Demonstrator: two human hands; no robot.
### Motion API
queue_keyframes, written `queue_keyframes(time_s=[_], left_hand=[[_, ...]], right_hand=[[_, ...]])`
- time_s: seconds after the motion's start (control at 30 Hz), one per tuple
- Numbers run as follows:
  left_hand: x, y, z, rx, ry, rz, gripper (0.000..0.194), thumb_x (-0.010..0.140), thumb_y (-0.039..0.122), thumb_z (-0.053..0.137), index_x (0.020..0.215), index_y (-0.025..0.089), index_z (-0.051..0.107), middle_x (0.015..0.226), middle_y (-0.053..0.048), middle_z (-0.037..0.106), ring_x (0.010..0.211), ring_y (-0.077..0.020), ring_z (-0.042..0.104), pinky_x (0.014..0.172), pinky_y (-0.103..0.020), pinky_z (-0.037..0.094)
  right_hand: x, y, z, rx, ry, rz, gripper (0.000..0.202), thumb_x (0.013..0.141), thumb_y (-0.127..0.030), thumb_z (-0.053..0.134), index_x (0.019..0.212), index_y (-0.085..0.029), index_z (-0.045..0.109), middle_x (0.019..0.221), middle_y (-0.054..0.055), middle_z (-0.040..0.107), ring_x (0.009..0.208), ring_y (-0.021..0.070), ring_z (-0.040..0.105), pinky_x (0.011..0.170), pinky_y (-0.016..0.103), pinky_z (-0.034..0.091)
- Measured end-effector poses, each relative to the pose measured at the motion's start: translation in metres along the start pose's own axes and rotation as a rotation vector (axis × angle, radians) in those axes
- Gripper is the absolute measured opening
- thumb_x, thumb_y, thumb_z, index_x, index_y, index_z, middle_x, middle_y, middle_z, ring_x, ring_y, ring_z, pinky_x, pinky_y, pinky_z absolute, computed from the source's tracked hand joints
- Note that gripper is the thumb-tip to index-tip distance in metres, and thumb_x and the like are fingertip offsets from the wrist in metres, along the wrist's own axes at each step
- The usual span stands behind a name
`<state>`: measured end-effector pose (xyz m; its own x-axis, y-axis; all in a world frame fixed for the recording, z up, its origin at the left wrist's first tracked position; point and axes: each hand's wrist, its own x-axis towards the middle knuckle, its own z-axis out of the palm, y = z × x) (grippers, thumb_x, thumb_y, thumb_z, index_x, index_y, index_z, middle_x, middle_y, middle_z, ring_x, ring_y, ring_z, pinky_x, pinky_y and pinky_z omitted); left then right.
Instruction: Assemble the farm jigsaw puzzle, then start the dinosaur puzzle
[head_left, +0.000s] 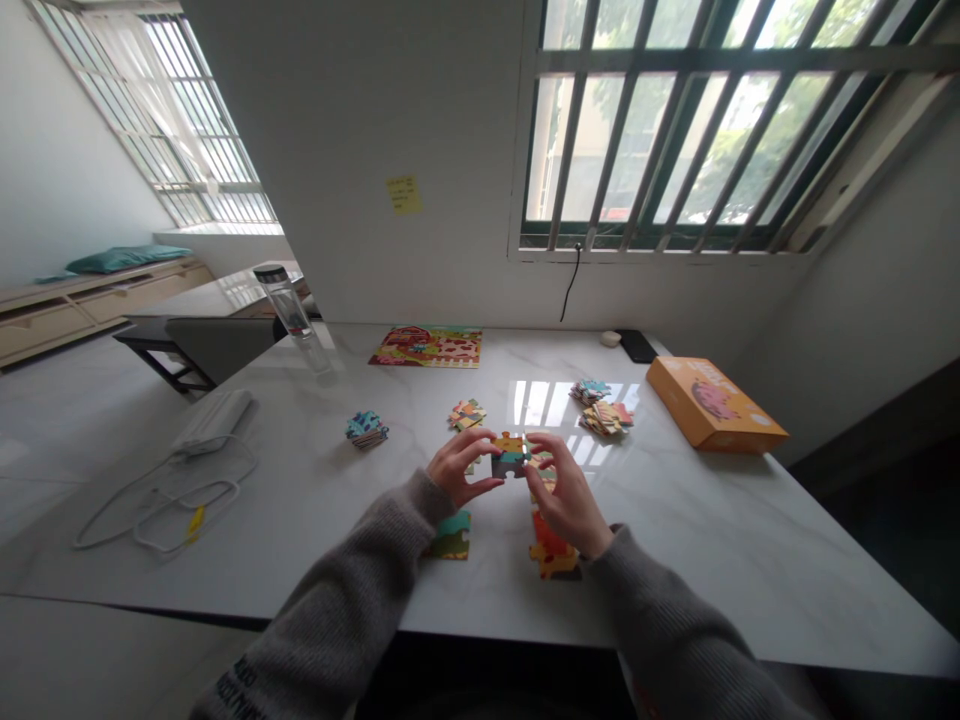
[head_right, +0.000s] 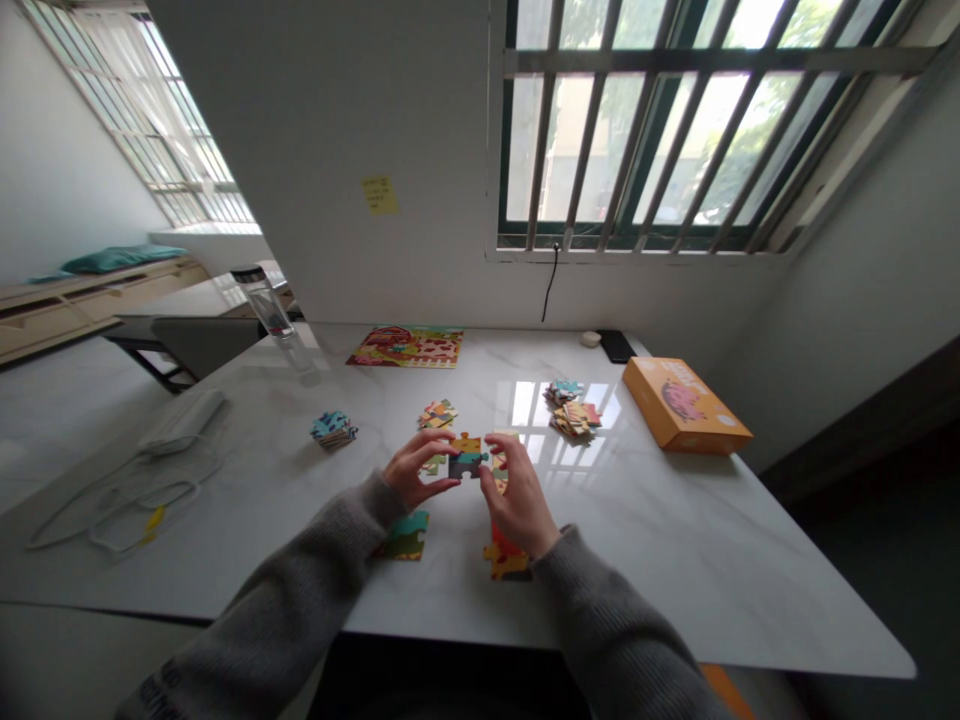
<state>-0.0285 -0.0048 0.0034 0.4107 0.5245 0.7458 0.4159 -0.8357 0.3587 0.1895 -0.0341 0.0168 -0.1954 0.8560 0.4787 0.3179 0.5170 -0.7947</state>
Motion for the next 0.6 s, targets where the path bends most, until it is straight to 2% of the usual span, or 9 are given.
queue_keyframes(time_s=[0.1, 0.23, 0.43, 0.6], left_hand=[[-0.001, -0.001, 0.000, 0.003, 0.001, 0.006, 0.035, 0.081, 0.032, 0.078, 0.111, 0.021, 0.061, 0.119, -0.012, 0.063, 0.111, -0.0247, 0.064, 0.097, -0.042, 0.056], [-0.001, -0.002, 0.000, -0.012, -0.001, 0.006, 0.036, 0.082, 0.031, 0.077, 0.112, 0.021, 0.061, 0.120, -0.012, 0.063, 0.112, -0.0246, 0.064, 0.094, -0.040, 0.058], [-0.002, -0.001, -0.001, -0.023, -0.008, -0.008, 0.033, 0.081, 0.029, 0.077, 0.109, 0.022, 0.062, 0.120, -0.012, 0.063, 0.112, -0.0249, 0.064, 0.092, -0.039, 0.059], [-0.003, -0.001, -0.002, -0.038, -0.028, -0.027, 0.032, 0.081, 0.027, 0.077, 0.108, 0.021, 0.061, 0.121, -0.012, 0.062, 0.107, -0.0231, 0.065, 0.080, -0.034, 0.061]], right_hand=[[-0.001, -0.007, -0.003, -0.101, -0.049, -0.137, 0.040, 0.090, -0.015, 0.052, 0.129, -0.025, 0.051, 0.136, 0.012, 0.052, 0.130, 0.0276, 0.049, 0.099, 0.047, 0.050], [-0.001, -0.008, -0.003, -0.153, -0.119, -0.188, 0.052, 0.086, -0.008, 0.052, 0.135, -0.027, 0.047, 0.141, 0.011, 0.049, 0.134, 0.0269, 0.045, 0.108, 0.050, 0.046], [0.000, 0.002, -0.005, -0.218, -0.151, -0.251, 0.053, 0.090, -0.010, 0.054, 0.139, -0.029, 0.044, 0.141, 0.010, 0.050, 0.133, 0.0259, 0.046, 0.112, 0.050, 0.043], [0.002, 0.008, -0.007, -0.256, -0.182, -0.268, 0.049, 0.094, -0.015, 0.055, 0.140, -0.029, 0.045, 0.141, 0.010, 0.051, 0.131, 0.0269, 0.047, 0.110, 0.051, 0.045]])
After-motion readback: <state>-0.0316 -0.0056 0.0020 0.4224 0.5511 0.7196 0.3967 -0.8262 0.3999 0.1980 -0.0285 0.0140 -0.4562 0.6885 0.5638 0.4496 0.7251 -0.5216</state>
